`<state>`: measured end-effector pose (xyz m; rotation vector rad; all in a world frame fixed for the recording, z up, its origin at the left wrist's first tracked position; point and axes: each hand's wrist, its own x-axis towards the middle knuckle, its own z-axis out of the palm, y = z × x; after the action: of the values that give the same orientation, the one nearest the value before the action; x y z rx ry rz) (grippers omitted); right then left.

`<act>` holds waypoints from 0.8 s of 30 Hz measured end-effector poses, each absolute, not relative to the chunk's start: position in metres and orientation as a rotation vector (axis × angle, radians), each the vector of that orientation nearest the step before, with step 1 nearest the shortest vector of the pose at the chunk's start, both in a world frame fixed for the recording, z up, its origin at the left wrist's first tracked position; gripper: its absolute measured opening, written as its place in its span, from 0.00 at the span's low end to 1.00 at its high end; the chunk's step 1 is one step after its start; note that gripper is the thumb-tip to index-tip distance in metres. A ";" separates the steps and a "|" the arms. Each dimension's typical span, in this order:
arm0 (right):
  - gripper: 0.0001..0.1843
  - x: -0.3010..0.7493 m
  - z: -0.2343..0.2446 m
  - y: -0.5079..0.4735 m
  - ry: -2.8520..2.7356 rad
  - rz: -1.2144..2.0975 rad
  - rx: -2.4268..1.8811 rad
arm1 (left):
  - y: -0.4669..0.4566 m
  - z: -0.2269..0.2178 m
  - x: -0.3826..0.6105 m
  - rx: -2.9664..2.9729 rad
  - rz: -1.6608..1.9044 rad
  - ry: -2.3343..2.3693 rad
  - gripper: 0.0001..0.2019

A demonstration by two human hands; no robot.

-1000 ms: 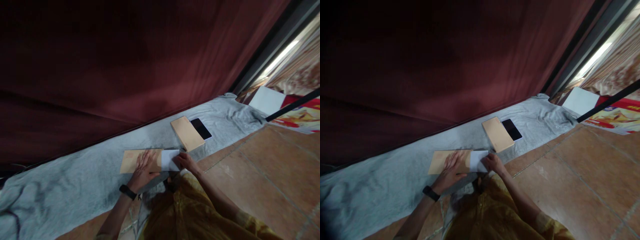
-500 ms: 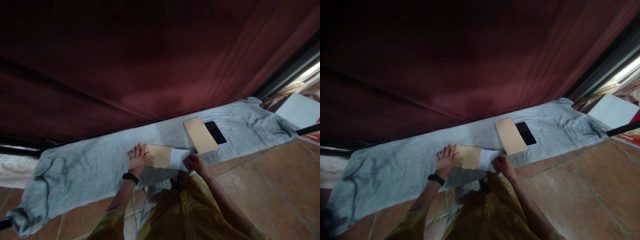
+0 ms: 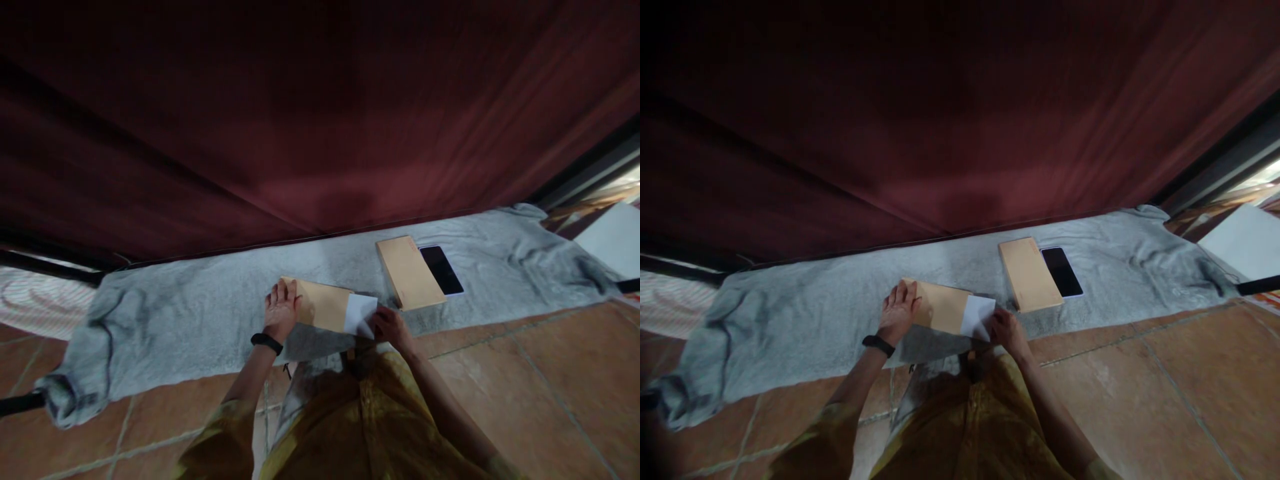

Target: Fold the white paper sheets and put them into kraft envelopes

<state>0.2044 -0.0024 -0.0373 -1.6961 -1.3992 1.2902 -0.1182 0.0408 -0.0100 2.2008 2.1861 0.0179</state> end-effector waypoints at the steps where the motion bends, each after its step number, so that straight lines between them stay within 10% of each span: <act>1: 0.12 0.202 -0.036 -0.001 -1.421 1.287 -1.684 | 0.041 -0.010 -0.118 2.197 0.020 2.188 0.29; 24: 0.07 0.173 -0.031 0.005 -1.010 1.454 -1.661 | 0.050 0.010 -0.111 2.038 0.209 2.201 0.27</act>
<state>0.1726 0.0047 -0.0308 -1.6608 -1.0096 1.4543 -0.1111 0.0496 0.0096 2.0377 2.2007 0.2086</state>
